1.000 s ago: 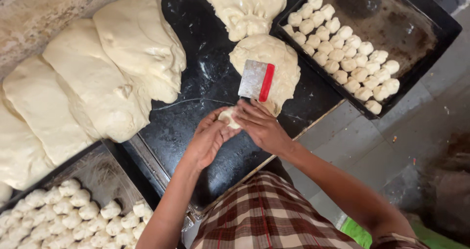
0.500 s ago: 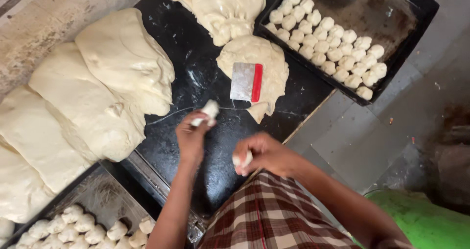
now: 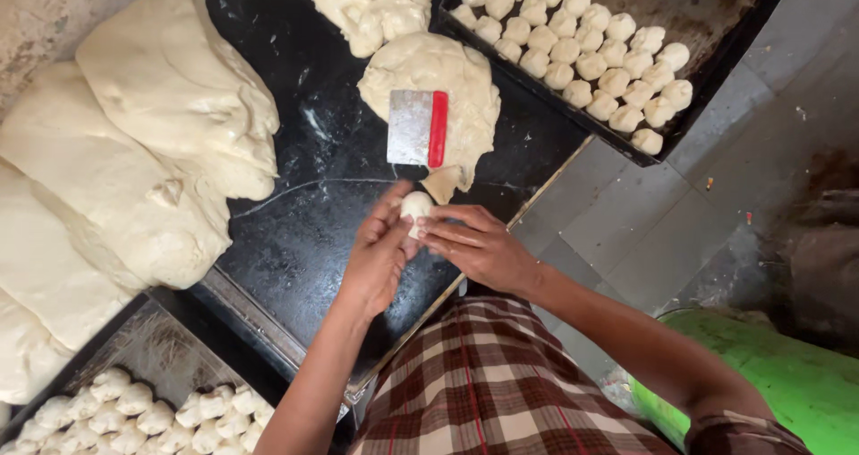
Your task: The person cuts portions of dough from a large mass using a bench scraper and rolls the portions into small balls by hand on a dark work surface.
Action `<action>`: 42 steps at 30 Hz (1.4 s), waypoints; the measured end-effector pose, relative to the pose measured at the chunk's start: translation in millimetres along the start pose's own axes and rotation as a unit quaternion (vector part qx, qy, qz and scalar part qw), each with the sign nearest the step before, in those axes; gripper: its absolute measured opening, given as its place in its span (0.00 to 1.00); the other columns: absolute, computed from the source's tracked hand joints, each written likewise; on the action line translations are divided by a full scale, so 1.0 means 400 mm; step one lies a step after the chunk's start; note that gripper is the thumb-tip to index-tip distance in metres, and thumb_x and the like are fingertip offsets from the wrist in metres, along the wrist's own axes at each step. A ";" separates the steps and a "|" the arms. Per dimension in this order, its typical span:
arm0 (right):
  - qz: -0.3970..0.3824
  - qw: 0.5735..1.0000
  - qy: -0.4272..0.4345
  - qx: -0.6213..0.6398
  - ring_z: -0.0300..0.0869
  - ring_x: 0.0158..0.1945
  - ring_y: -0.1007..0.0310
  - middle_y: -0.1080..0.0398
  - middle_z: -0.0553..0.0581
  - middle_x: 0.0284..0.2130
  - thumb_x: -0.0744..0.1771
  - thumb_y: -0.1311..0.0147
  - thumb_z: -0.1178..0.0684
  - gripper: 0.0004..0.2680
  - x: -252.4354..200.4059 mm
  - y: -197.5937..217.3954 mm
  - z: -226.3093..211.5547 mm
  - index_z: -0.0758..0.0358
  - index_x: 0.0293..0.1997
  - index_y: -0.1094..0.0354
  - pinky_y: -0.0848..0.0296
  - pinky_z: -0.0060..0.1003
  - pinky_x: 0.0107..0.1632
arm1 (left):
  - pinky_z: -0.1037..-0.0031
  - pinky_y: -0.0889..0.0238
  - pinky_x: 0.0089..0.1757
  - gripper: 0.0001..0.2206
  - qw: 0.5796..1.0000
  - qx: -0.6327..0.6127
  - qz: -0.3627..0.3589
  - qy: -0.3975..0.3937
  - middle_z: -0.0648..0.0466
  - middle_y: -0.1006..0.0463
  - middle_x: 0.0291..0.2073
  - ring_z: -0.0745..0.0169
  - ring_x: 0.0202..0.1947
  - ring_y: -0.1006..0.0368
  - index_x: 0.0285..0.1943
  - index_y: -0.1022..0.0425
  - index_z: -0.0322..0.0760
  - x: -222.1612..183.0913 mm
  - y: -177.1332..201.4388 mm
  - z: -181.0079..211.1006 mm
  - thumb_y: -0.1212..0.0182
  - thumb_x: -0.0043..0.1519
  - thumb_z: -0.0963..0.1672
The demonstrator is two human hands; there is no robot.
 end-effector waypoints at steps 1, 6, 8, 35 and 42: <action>0.000 1.000 -0.007 -0.028 0.50 0.54 0.26 0.23 0.55 0.49 0.62 0.36 0.55 0.13 -0.001 0.006 0.009 0.64 0.49 0.24 0.25 0.44 0.51 | 0.76 0.30 0.42 0.24 0.998 -0.037 -0.028 0.038 0.46 0.24 0.53 0.65 0.43 0.27 0.76 0.34 0.33 0.007 -0.014 0.007 0.47 0.69 0.35; 0.006 0.996 -0.087 -0.006 0.43 0.57 0.28 0.24 0.50 0.47 0.65 0.34 0.57 0.11 -0.019 0.080 0.084 0.59 0.53 0.23 0.25 0.42 0.57 | 0.72 0.25 0.52 0.22 0.991 0.082 -0.074 0.075 0.43 0.25 0.58 0.58 0.50 0.20 0.74 0.38 0.31 0.036 -0.103 0.003 0.52 0.69 0.36; -0.007 0.952 -0.254 0.170 0.43 0.58 0.29 0.27 0.49 0.50 0.65 0.33 0.56 0.16 -0.002 0.108 0.152 0.55 0.59 0.28 0.26 0.41 0.58 | 0.71 0.27 0.53 0.22 0.969 0.214 -0.118 -0.018 0.43 0.27 0.64 0.56 0.56 0.22 0.72 0.34 0.30 0.060 -0.137 0.002 0.53 0.67 0.34; -0.123 0.991 -0.058 0.018 0.47 0.64 0.31 0.27 0.52 0.56 0.66 0.43 0.58 0.10 -0.160 0.068 0.399 0.59 0.52 0.25 0.33 0.46 0.64 | 0.63 0.33 0.61 0.16 0.795 0.537 0.184 -0.214 0.44 0.24 0.63 0.47 0.63 0.26 0.64 0.25 0.34 0.092 -0.062 -0.013 0.40 0.67 0.39; -0.172 0.940 -0.198 0.220 0.47 0.51 0.24 0.25 0.55 0.46 0.68 0.39 0.58 0.08 0.021 -0.090 0.318 0.62 0.52 0.25 0.24 0.41 0.52 | 0.58 0.43 0.60 0.28 0.770 0.556 0.092 -0.299 0.33 0.31 0.63 0.31 0.64 0.35 0.69 0.35 0.23 0.069 -0.109 0.012 0.36 0.57 0.38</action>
Point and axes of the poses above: each hand's wrist, its own x-axis towards the middle knuckle, its own y-axis out of the back of the hand, z = x × y, the point moved 2 cm from there along x, towards the middle knuckle
